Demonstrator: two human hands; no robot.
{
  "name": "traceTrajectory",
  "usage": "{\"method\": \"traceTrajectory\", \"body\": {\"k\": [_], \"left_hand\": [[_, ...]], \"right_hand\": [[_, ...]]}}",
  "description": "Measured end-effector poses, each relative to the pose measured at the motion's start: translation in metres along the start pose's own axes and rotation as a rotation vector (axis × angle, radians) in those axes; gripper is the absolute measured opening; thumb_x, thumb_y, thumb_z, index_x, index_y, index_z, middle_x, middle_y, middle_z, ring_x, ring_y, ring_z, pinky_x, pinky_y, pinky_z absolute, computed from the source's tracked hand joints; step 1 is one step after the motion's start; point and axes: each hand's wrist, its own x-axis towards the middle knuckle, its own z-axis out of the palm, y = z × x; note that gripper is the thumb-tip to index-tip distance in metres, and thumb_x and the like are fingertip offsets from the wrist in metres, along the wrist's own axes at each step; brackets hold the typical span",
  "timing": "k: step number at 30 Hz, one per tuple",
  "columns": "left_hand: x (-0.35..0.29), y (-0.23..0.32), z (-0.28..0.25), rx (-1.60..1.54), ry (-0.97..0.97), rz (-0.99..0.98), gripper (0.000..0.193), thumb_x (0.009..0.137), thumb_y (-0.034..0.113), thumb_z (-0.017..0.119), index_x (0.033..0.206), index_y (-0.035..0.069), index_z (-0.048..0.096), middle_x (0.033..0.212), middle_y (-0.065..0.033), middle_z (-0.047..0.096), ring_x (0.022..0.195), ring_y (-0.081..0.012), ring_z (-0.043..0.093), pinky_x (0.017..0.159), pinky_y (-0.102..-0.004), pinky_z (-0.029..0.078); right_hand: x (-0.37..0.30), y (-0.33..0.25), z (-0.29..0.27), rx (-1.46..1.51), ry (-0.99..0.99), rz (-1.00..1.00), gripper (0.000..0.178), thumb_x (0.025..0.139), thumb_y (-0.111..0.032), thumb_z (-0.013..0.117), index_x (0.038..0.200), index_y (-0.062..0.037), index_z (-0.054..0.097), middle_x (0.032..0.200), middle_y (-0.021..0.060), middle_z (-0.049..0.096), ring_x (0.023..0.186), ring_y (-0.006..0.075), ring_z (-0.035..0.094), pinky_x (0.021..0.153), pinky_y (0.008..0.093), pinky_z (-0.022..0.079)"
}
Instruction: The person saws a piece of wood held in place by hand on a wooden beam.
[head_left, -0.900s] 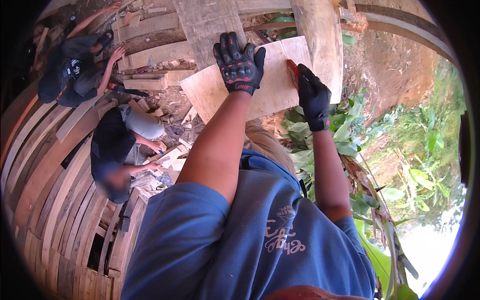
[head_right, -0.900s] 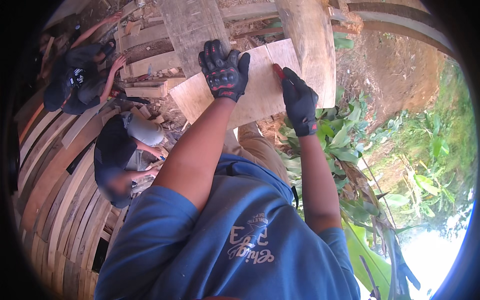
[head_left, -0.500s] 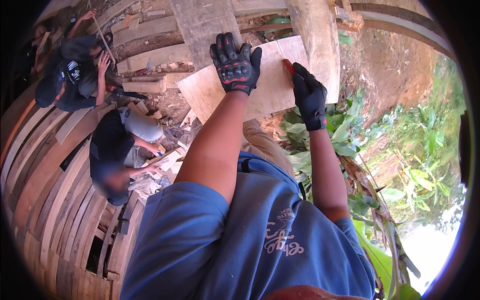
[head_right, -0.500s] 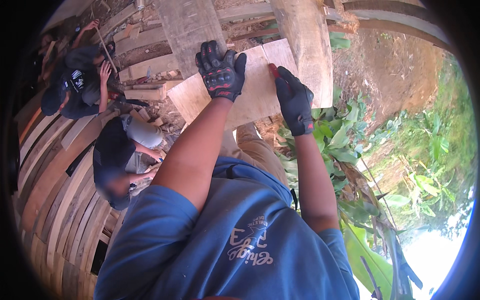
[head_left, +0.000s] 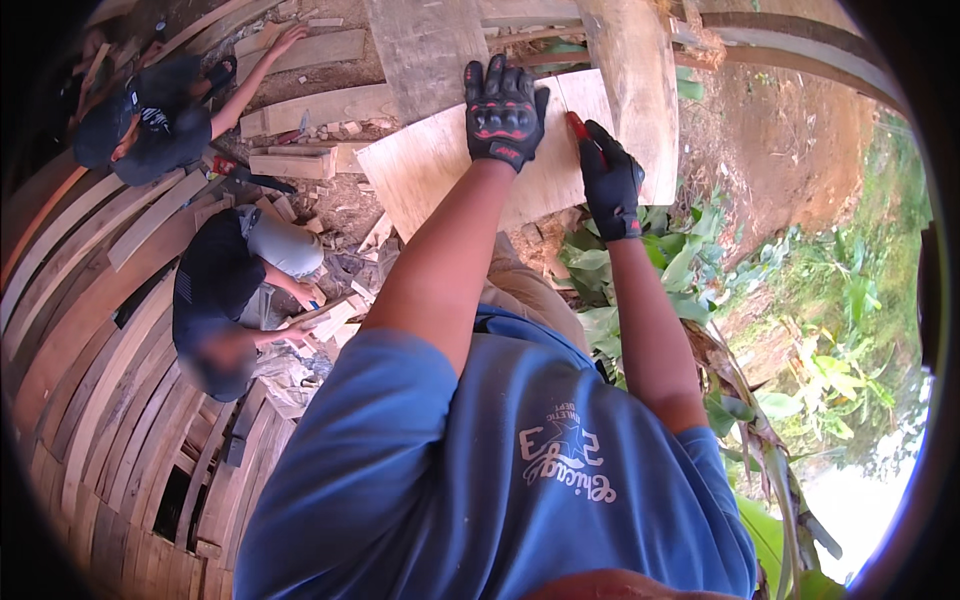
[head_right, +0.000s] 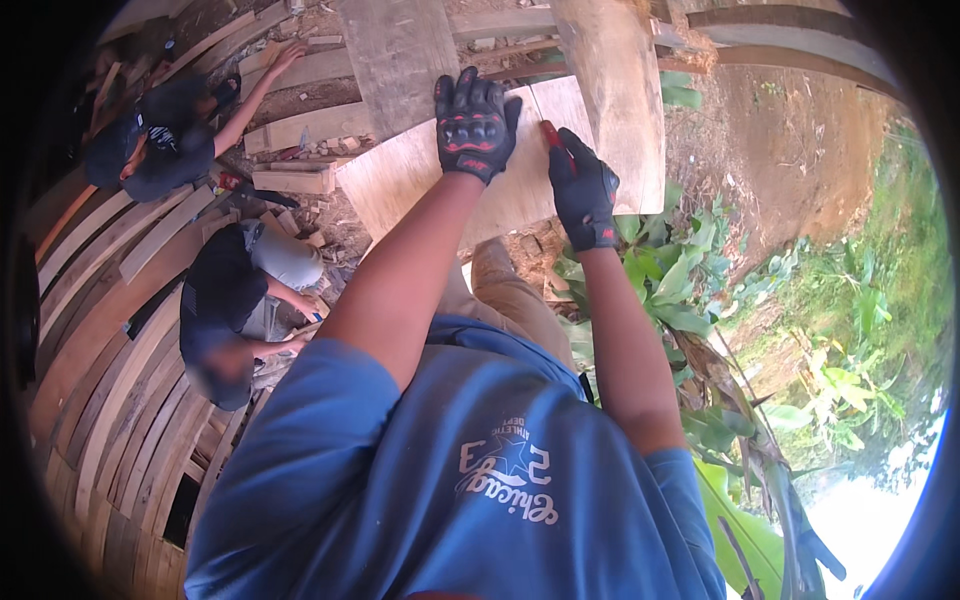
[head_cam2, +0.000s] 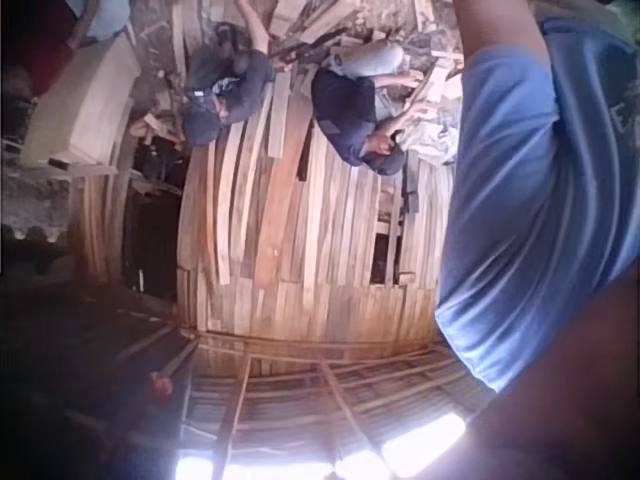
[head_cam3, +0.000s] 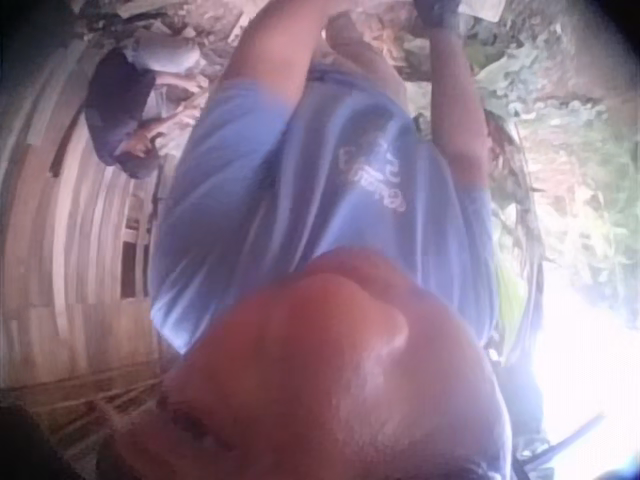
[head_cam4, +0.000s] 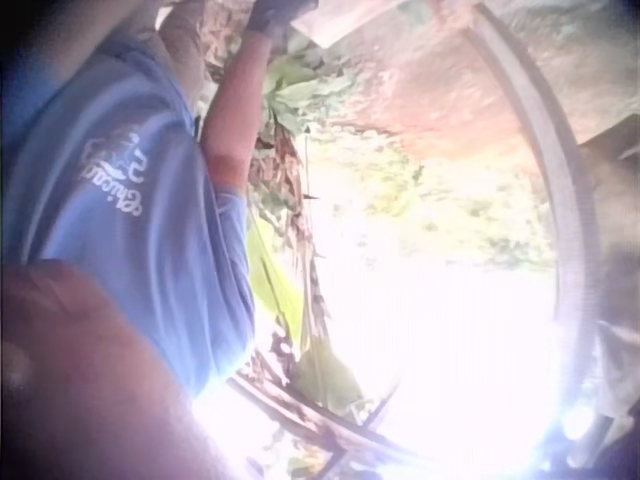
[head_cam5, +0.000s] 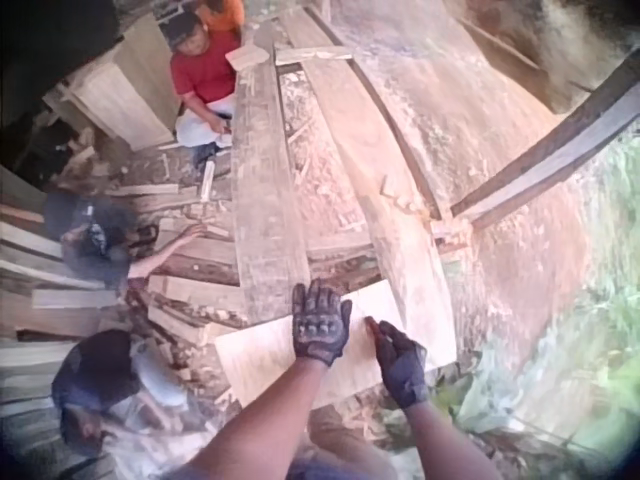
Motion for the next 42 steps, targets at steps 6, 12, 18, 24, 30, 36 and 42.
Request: {"method": "traceTrajectory", "body": {"k": [6,12,18,24,30,36,42], "left_hand": [[-0.001,0.002,-0.004,0.024,0.001,-0.026,0.045,0.108,0.045,0.053,0.116,0.007,0.076,0.128,-0.0167,0.074,0.136,-0.0325,0.059,0.129,-0.0584,0.025],[-0.004,0.002,-0.007,-0.039,0.018,-0.017,0.046,0.107,0.047,0.053,0.115,0.007,0.075,0.127,-0.0188,0.073,0.134,-0.0336,0.06,0.129,-0.0595,0.025],[-0.001,0.0,-0.005,-0.076,0.094,0.001,0.043,0.104,0.045,0.059,0.112,0.005,0.073,0.121,-0.0188,0.072,0.128,-0.0354,0.062,0.125,-0.0592,0.031],[-0.001,0.0,-0.012,-0.122,0.053,0.011,0.043,0.106,0.043,0.056,0.115,0.006,0.074,0.12,-0.0189,0.073,0.125,-0.0345,0.063,0.126,-0.0598,0.028],[-0.004,0.003,-0.037,-0.184,-0.078,0.035,0.044,0.109,0.044,0.051,0.116,0.011,0.078,0.095,-0.0163,0.079,0.095,-0.037,0.074,0.111,-0.0568,0.045],[-0.01,0.019,-0.092,-0.195,-0.227,0.026,0.045,0.112,0.044,0.046,0.104,0.012,0.076,0.083,-0.0194,0.076,0.075,-0.0419,0.073,0.076,-0.0572,0.056],[-0.002,0.025,-0.152,-0.202,-0.164,0.155,0.047,0.111,0.042,0.046,0.088,0.009,0.072,0.081,-0.021,0.075,0.075,-0.0431,0.073,0.071,-0.0575,0.057]], "right_hand": [[-0.016,-0.024,-0.015,0.04,-0.031,0.031,0.05,0.103,-0.037,0.066,0.137,-0.0013,0.072,0.129,0.025,0.075,0.118,0.0414,0.074,0.106,0.0458,0.055],[0.005,-0.038,-0.023,-0.154,-0.08,0.071,0.054,0.101,-0.047,0.064,0.132,-0.0049,0.075,0.123,0.0253,0.076,0.116,0.042,0.073,0.102,0.047,0.056],[0.043,-0.062,-0.036,-0.17,-0.205,0.126,0.05,0.101,-0.048,0.063,0.122,-0.0055,0.08,0.107,0.0222,0.08,0.104,0.0415,0.076,0.095,0.0459,0.058],[0.001,-0.043,-0.032,0.007,-0.057,0.034,0.044,0.105,-0.037,0.064,0.131,-0.0031,0.076,0.113,0.0227,0.08,0.105,0.0353,0.079,0.093,0.0424,0.059],[-0.057,-0.038,-0.033,0.033,0.113,-0.054,0.036,0.105,-0.022,0.068,0.135,-0.0037,0.075,0.105,0.0165,0.082,0.088,0.0176,0.076,0.084,0.0361,0.059],[-0.095,-0.079,-0.07,0.049,0.044,0.033,0.042,0.107,-0.026,0.064,0.14,-0.0019,0.07,0.124,0.0245,0.077,0.114,0.0337,0.077,0.097,0.0426,0.058],[-0.125,-0.099,-0.105,0.141,0.083,-0.014,0.041,0.106,-0.027,0.065,0.139,-0.0023,0.072,0.127,0.0211,0.078,0.113,0.0278,0.076,0.098,0.039,0.058]]}}
